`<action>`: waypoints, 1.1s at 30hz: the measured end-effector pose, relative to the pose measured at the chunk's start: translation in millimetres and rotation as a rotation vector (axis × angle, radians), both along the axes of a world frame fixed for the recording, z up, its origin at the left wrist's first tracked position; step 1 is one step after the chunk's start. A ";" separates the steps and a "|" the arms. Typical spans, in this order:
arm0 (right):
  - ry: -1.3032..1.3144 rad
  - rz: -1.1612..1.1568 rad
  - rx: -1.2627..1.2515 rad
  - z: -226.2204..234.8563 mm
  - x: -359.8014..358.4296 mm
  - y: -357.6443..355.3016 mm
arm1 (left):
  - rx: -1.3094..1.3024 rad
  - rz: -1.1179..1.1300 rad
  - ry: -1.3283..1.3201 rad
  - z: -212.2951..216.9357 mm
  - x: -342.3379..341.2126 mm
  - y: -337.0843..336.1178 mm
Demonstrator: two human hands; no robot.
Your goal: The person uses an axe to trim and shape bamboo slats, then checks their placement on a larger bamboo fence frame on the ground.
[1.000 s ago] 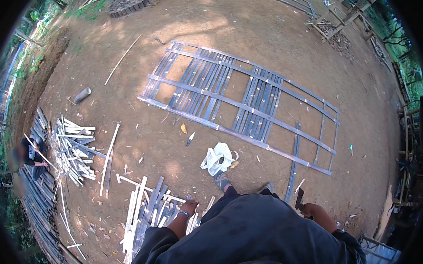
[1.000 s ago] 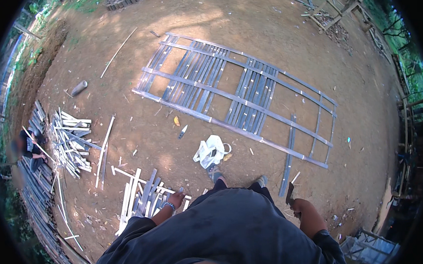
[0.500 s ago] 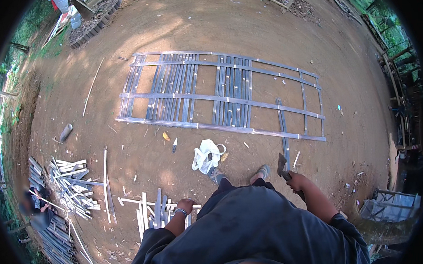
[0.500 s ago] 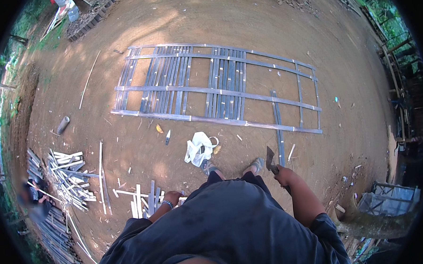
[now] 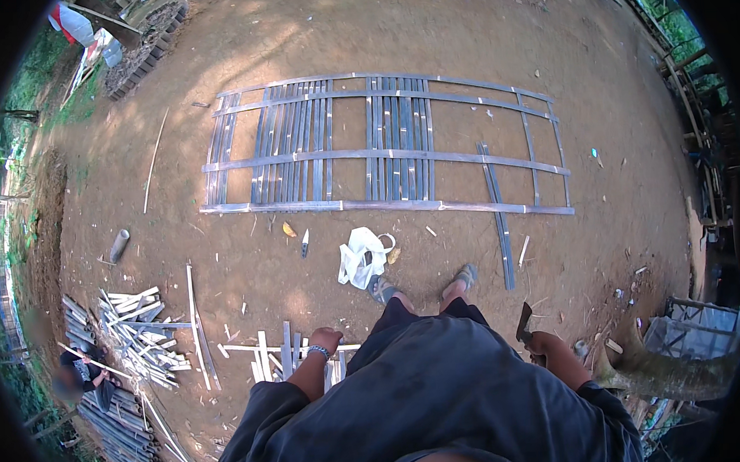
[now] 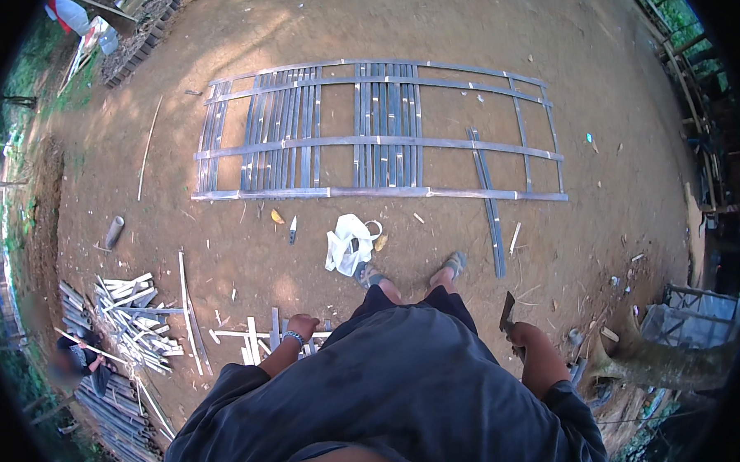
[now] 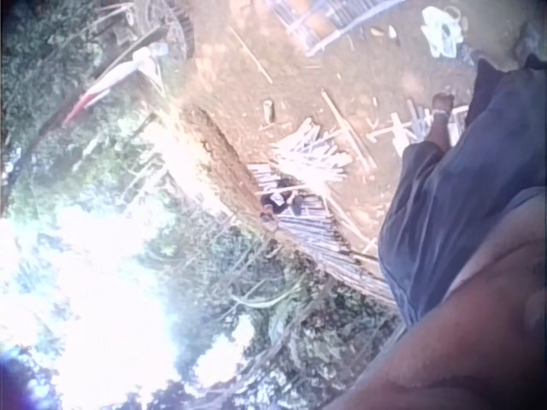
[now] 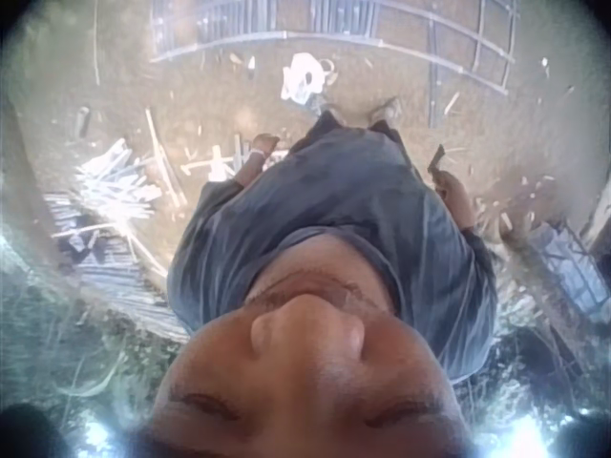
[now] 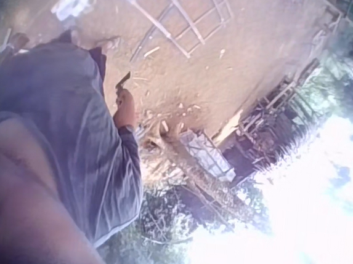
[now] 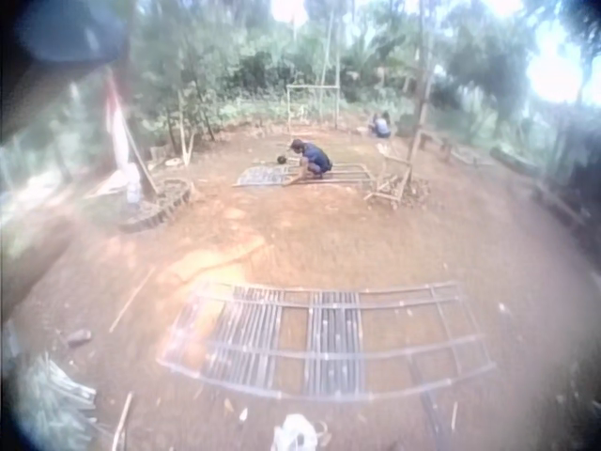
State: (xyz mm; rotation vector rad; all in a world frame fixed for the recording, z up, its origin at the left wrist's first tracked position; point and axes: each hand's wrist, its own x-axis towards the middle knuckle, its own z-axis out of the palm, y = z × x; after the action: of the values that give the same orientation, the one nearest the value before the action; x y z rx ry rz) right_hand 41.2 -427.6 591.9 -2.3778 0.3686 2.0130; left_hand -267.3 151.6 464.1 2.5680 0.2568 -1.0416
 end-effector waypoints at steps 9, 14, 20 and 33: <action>-0.062 -0.088 0.094 13.8 -2.1 26.0 | -0.010 -0.041 0.037 2.0 8.2 0.1; -0.175 -0.097 0.189 24.8 22.8 78.8 | -0.240 0.581 0.049 25.4 20.7 -13.9; -0.261 0.009 0.263 34.4 42.0 111.8 | -0.249 0.392 0.060 15.7 5.7 -9.1; -0.024 0.039 0.079 -15.4 20.6 34.3 | -0.283 0.765 0.123 14.5 -28.4 -22.0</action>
State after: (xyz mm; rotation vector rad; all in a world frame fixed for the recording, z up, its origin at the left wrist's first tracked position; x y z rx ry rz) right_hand 61.8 -393.3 576.4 -2.3778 0.2392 1.9739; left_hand -295.7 129.6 478.7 1.8837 0.9541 -0.8465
